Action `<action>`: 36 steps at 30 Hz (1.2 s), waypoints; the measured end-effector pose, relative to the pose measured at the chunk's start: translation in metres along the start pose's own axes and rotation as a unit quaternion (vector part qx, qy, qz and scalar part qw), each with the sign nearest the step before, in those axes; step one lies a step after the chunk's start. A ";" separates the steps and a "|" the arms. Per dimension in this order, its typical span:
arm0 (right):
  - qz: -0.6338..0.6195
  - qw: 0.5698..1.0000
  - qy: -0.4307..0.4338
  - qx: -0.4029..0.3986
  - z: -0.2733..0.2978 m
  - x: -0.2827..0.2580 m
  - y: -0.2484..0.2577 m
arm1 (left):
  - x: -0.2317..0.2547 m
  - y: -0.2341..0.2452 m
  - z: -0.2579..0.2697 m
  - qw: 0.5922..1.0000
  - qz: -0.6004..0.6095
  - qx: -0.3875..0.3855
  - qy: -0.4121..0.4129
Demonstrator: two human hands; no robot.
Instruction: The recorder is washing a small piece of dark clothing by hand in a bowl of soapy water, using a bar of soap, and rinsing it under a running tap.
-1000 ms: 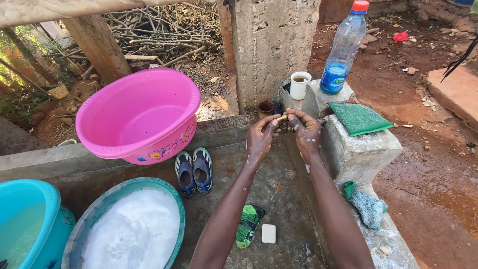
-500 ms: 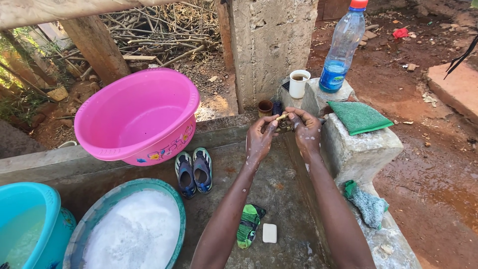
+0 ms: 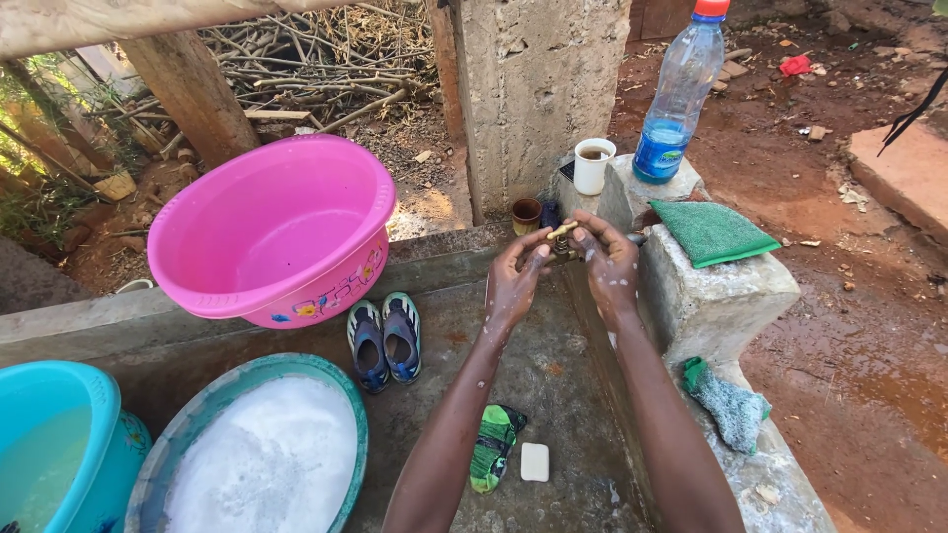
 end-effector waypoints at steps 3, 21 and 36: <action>0.071 0.996 0.032 0.034 0.033 -0.011 -0.007 | -0.006 0.006 0.017 1.000 -0.012 0.021 -0.004; 0.205 0.954 -0.090 -0.200 0.265 0.238 -0.044 | -0.237 0.144 0.251 0.971 -0.043 0.206 0.113; 0.589 0.727 -0.028 -0.352 0.325 0.281 -0.022 | -0.271 0.169 0.330 0.811 -0.520 0.024 0.266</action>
Point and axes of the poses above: each hand's wrist, its own z-axis away from the middle knuckle, its own y-axis out of the back of the hand, x = y × z, the point moved 1 cm from there along -z, towards the middle knuckle, and after that the axes turned 10 degrees about z, right-handed, at the moved point
